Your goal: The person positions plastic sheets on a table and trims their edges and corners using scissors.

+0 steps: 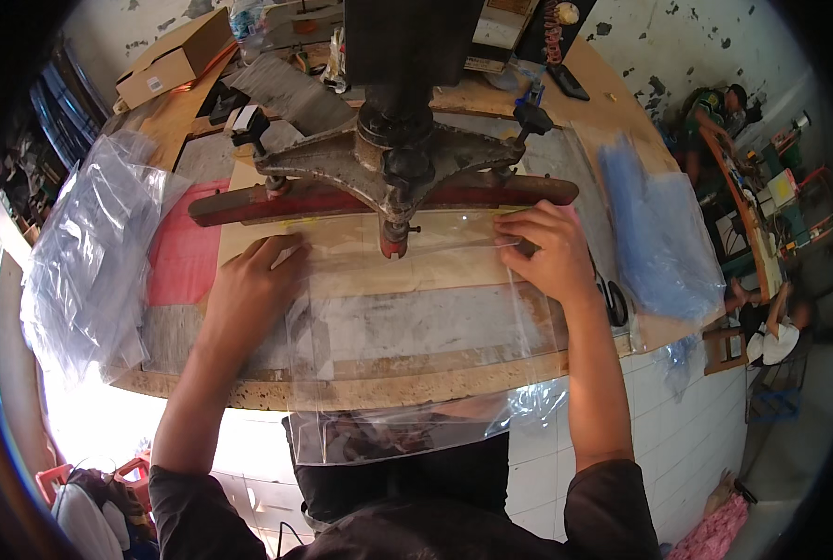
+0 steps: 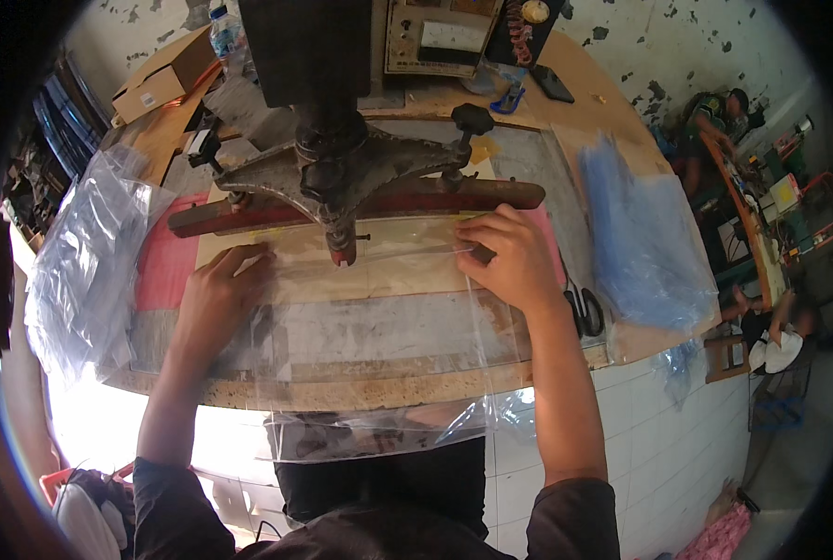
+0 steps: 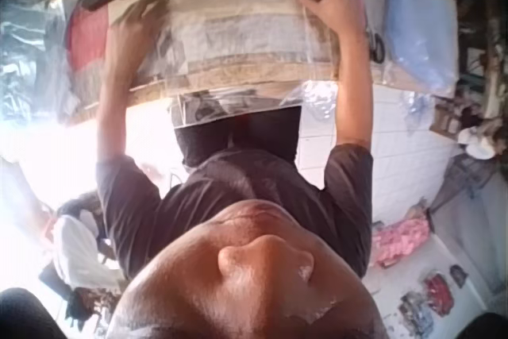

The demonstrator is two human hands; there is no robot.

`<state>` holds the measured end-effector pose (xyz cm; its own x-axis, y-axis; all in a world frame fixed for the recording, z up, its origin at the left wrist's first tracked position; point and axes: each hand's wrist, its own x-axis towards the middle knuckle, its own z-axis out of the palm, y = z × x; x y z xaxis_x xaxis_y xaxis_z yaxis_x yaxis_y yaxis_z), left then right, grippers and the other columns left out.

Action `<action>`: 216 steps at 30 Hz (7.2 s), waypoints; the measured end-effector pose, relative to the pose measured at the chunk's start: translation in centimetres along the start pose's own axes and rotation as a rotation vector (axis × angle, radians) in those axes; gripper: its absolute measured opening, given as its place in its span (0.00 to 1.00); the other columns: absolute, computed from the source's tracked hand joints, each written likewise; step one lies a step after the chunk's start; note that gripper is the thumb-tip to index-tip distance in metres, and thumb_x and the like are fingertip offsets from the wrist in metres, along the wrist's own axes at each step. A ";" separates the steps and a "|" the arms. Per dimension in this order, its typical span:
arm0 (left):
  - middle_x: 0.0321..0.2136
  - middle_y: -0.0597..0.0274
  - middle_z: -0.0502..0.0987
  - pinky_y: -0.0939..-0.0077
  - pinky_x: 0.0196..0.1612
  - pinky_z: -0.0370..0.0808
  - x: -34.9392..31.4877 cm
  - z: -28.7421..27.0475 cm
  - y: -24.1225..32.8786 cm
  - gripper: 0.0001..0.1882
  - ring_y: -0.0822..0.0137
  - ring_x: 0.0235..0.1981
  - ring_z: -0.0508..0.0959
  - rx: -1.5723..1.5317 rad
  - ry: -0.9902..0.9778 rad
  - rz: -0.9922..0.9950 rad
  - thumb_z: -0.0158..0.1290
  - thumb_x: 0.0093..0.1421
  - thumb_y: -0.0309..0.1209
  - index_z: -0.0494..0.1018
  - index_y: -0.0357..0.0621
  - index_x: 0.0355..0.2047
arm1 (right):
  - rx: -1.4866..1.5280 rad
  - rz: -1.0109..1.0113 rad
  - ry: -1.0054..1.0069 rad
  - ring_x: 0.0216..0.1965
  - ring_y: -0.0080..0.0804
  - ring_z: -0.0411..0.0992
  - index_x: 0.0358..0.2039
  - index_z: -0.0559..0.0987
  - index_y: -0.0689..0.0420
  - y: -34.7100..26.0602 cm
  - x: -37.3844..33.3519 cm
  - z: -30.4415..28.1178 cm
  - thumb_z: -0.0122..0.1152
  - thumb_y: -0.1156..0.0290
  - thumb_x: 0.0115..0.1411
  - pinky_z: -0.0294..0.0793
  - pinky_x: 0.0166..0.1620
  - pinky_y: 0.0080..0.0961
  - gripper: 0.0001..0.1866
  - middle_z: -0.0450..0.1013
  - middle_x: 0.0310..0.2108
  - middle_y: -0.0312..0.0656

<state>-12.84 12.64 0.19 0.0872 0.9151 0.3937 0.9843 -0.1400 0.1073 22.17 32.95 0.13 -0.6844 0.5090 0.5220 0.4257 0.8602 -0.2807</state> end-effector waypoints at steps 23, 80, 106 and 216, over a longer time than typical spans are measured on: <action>0.52 0.63 0.81 0.64 0.46 0.85 -0.4 0.1 -0.2 0.19 0.57 0.46 0.84 -0.036 0.023 -0.007 0.62 0.53 0.23 0.84 0.46 0.47 | -0.064 0.008 -0.036 0.44 0.39 0.79 0.37 0.88 0.60 -0.1 0.3 0.1 0.74 0.75 0.47 0.78 0.51 0.34 0.14 0.84 0.42 0.39; 0.55 0.62 0.81 0.59 0.48 0.84 0.2 -0.1 0.5 0.19 0.51 0.47 0.85 -0.129 0.012 -0.092 0.62 0.55 0.20 0.83 0.44 0.48 | 0.009 0.028 -0.020 0.39 0.38 0.77 0.39 0.88 0.62 0.6 -0.3 0.4 0.73 0.76 0.47 0.81 0.46 0.31 0.15 0.84 0.40 0.41; 0.55 0.60 0.80 0.60 0.49 0.84 0.0 0.0 0.1 0.19 0.53 0.48 0.84 -0.102 -0.005 -0.044 0.61 0.54 0.21 0.82 0.42 0.48 | -0.011 0.016 0.006 0.39 0.39 0.79 0.36 0.88 0.61 0.2 -0.3 0.0 0.73 0.74 0.48 0.81 0.47 0.32 0.13 0.84 0.40 0.41; 0.41 0.61 0.87 0.56 0.61 0.72 -8.3 -0.9 6.3 0.06 0.58 0.44 0.84 -0.266 0.357 -0.212 0.58 0.66 0.29 0.83 0.42 0.38 | 0.244 0.212 0.546 0.33 0.30 0.80 0.26 0.83 0.59 -8.1 -11.6 -1.9 0.62 0.69 0.67 0.68 0.47 0.29 0.12 0.85 0.30 0.37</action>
<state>-7.52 3.81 -1.55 -0.2145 0.7537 0.6212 0.8973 -0.0991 0.4301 27.79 20.02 -2.15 -0.1719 0.6357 0.7525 0.3276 0.7573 -0.5650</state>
